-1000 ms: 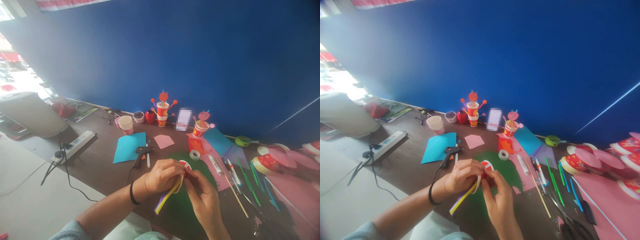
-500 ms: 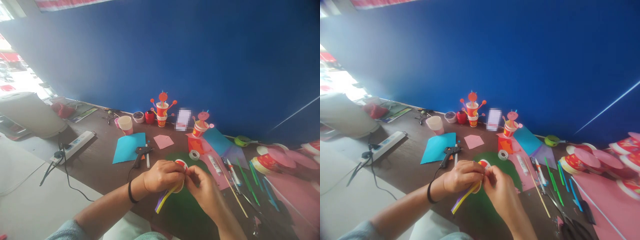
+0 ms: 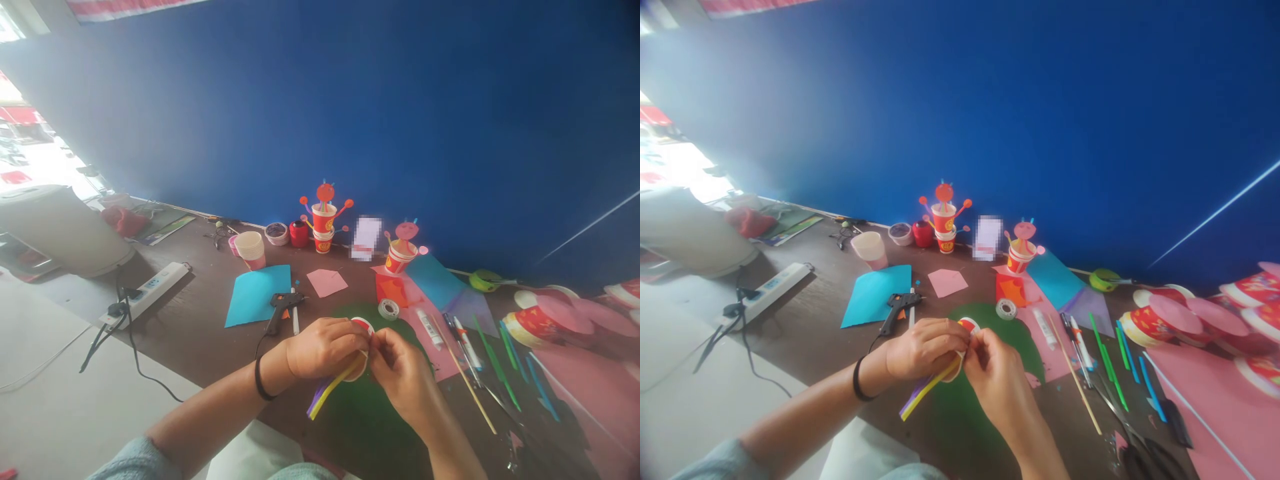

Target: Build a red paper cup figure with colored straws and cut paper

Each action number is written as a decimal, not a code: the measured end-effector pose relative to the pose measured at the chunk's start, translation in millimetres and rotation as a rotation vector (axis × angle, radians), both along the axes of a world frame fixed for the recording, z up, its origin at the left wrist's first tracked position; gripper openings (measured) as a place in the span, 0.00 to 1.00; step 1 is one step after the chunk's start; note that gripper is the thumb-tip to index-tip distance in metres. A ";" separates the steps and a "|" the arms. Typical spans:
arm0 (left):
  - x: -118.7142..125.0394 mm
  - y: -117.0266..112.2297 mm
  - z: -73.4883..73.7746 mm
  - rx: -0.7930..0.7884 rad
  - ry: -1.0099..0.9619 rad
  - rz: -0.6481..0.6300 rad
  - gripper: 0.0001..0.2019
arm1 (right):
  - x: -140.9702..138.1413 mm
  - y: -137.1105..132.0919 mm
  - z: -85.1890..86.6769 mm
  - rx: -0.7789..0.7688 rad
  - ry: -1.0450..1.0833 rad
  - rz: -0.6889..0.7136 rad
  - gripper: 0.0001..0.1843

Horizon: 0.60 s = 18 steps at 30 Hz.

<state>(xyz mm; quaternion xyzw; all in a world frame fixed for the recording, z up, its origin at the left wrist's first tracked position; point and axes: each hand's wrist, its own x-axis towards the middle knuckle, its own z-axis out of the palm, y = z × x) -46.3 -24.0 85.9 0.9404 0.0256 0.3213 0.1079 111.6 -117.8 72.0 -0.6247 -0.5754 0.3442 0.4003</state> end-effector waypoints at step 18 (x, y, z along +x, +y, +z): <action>9.4 -4.0 -14.6 -0.152 -0.156 0.074 0.06 | -4.6 -1.2 -9.8 0.191 0.027 -0.110 0.08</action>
